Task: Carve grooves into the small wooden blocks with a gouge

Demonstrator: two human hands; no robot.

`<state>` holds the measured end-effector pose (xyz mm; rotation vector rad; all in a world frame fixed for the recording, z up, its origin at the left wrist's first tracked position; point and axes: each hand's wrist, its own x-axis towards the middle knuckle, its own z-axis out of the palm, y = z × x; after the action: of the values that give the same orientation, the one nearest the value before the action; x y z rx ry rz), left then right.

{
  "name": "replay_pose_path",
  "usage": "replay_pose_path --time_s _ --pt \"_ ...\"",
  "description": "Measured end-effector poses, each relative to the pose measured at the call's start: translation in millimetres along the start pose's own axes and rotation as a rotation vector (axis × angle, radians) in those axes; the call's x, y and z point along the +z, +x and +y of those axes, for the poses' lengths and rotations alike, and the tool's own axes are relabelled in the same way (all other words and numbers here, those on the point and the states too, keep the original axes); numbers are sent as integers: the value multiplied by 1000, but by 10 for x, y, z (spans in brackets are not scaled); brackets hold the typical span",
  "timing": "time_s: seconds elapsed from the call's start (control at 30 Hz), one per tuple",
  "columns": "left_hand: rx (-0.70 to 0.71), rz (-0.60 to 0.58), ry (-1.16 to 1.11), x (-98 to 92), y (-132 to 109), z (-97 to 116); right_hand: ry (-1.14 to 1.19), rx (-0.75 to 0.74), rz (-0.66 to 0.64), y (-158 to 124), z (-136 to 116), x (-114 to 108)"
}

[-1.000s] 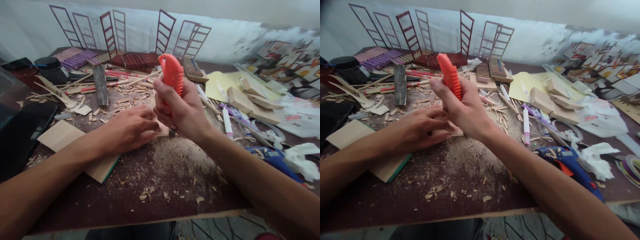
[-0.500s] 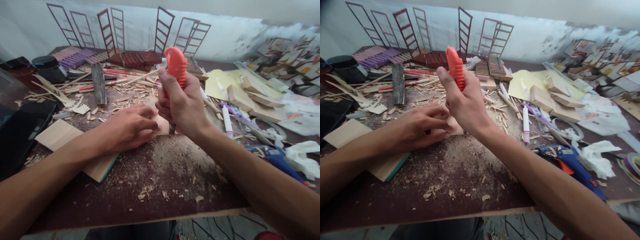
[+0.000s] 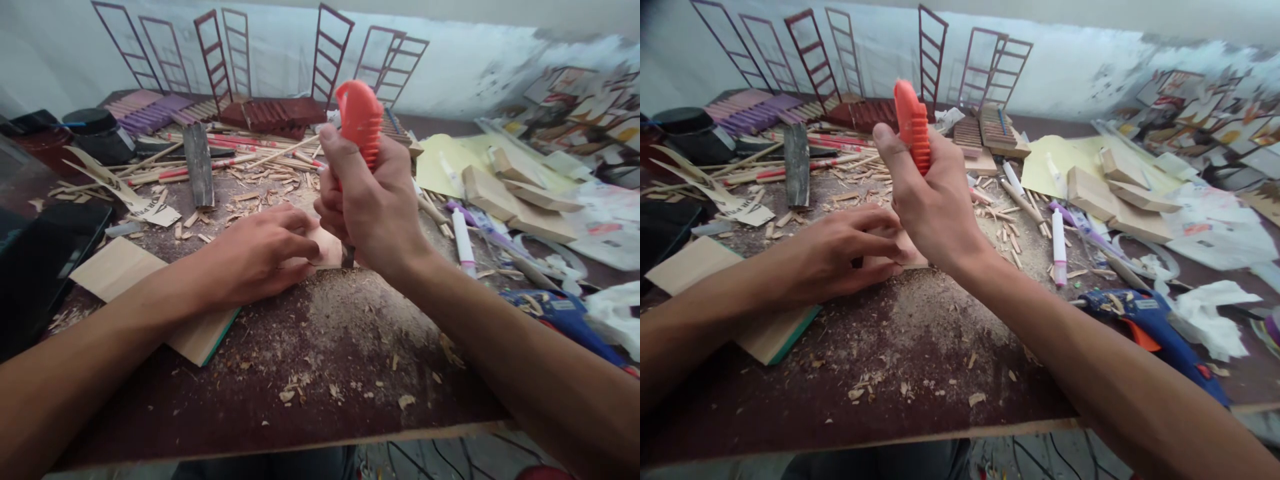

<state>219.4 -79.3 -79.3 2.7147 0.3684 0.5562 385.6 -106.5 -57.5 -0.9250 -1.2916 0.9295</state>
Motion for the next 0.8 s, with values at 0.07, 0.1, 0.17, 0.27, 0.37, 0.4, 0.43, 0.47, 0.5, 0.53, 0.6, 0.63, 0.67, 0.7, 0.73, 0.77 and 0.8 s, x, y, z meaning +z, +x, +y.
replay_pose_path --time_s 0.07,0.1,0.17,0.27,0.37,0.4,0.43,0.47,0.5,0.53,0.6,0.63,0.67,0.7,0.73,0.77,0.8 --pt "-6 -2 2 2 -2 -5 -18 10 -9 11 8 -7" --pt "-9 -3 5 3 -3 -8 -30 14 -3 16 10 -9" --pt "-13 -8 10 6 -6 -12 -55 14 19 20 9 -8" --pt "-12 1 11 12 -10 -13 -87 9 28 20 3 -4" --pt "-21 5 2 12 -11 -9 -104 10 14 21 9 -2" --pt "-23 1 -2 10 -10 -8 -107 7 16 23 15 1" --pt "-26 -5 -5 7 -8 -6 -108 1 22 25 24 4" --pt "-25 -8 -8 3 -6 -6 -108 -6 30 28 34 7" --pt "-22 -11 -11 -1 -4 -5 -110 -13 41 30 44 12" --pt "-16 -13 -11 -4 -2 -4 -115 -16 51 33 55 16" --pt "-13 -14 -10 -6 0 0 -144 -18 70 37 75 24" --pt "-15 -13 -9 -6 0 3 -166 -17 79 38 84 28" --pt "-18 -10 -11 -4 -1 7 -191 -18 87 37 91 31" --pt "-25 -8 -13 -1 -2 11 -215 -23 96 35 98 34" --pt "-30 -4 -17 3 -4 15 -234 -31 103 30 104 36" --pt "-32 0 -21 6 -5 18 -248 -40 110 25 110 38" --pt "-31 4 -24 9 -7 21 -255 -52 111 18 115 40"
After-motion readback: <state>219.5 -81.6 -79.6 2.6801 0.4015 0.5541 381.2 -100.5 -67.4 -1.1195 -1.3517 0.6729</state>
